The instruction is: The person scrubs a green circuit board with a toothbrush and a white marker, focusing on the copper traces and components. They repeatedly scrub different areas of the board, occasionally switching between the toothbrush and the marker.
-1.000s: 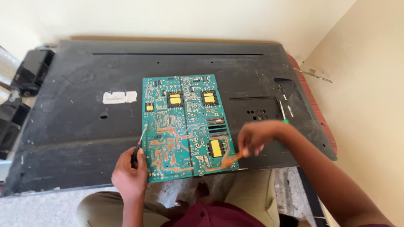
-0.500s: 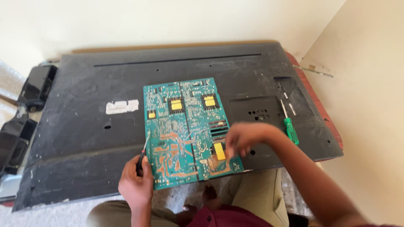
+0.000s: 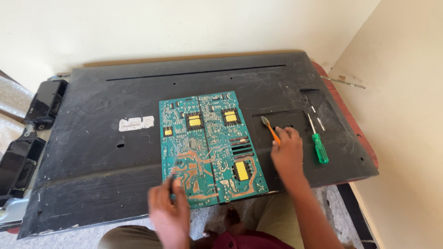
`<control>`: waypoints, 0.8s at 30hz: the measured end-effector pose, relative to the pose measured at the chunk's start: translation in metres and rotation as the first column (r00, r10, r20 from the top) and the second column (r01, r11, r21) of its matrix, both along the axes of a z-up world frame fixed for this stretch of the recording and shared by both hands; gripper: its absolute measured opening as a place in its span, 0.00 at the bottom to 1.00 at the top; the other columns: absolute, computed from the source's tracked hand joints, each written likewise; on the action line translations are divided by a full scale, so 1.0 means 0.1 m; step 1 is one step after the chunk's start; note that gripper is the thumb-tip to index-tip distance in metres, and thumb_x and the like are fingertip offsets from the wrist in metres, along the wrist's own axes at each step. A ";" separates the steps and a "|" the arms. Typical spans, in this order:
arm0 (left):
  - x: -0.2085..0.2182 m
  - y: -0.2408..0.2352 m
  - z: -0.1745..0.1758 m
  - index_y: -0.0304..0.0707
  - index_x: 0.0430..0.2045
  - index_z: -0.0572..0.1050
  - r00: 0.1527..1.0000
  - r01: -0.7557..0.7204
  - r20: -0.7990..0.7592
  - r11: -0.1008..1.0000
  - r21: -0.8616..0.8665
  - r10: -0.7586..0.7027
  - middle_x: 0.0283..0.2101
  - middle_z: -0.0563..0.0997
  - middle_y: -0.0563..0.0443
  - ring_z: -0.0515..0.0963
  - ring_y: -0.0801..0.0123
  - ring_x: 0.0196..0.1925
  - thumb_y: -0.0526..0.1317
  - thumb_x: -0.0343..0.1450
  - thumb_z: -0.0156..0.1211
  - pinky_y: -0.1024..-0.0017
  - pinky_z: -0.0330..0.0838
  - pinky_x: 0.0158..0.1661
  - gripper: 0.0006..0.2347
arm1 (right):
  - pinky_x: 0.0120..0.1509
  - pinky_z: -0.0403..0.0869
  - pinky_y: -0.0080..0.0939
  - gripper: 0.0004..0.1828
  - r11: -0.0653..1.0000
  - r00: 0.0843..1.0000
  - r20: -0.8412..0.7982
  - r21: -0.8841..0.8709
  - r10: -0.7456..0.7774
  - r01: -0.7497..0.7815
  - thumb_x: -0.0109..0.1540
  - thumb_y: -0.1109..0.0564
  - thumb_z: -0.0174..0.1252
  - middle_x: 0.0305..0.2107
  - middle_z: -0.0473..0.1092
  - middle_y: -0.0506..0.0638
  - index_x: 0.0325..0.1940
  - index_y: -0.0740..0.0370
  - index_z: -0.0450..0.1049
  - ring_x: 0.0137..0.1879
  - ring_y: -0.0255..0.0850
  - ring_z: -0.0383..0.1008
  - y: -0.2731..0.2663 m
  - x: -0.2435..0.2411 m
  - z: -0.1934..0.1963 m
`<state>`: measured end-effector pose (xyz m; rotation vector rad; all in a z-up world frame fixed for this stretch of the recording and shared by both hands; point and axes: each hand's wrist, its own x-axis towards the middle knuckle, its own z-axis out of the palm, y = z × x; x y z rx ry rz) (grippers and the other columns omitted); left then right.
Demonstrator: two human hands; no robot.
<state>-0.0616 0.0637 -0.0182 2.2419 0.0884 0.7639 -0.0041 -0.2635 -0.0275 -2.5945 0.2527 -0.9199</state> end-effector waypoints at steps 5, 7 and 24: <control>0.01 -0.48 -0.20 0.34 0.45 0.80 0.777 0.131 -0.276 0.574 -0.809 -0.566 0.20 0.72 0.53 0.69 0.78 0.21 0.46 0.77 0.51 0.78 0.61 0.21 0.15 | 0.35 0.75 0.38 0.14 0.464 0.784 -0.270 0.885 0.559 -0.026 0.61 0.53 0.58 0.35 0.78 0.42 0.49 0.56 0.80 0.33 0.37 0.78 0.93 -0.25 0.20; 0.03 -0.60 -0.27 0.25 0.35 0.80 0.674 0.135 -0.293 0.503 -0.854 -0.678 0.19 0.72 0.54 0.67 0.78 0.19 0.46 0.77 0.54 0.78 0.60 0.20 0.17 | 0.34 0.72 0.33 0.11 0.521 0.804 -0.177 0.833 0.568 -0.184 0.64 0.52 0.62 0.29 0.75 0.44 0.44 0.61 0.81 0.32 0.32 0.73 1.12 -0.32 0.19; -0.11 -0.56 -0.12 0.24 0.48 0.79 0.514 0.046 -0.136 0.186 -0.982 -0.847 0.32 0.80 0.51 0.79 0.76 0.30 0.38 0.75 0.50 0.78 0.73 0.32 0.15 | 0.33 0.72 0.31 0.14 0.249 0.930 -0.012 0.965 0.366 -0.086 0.64 0.52 0.61 0.24 0.74 0.48 0.38 0.68 0.78 0.28 0.30 0.71 0.83 -0.32 0.39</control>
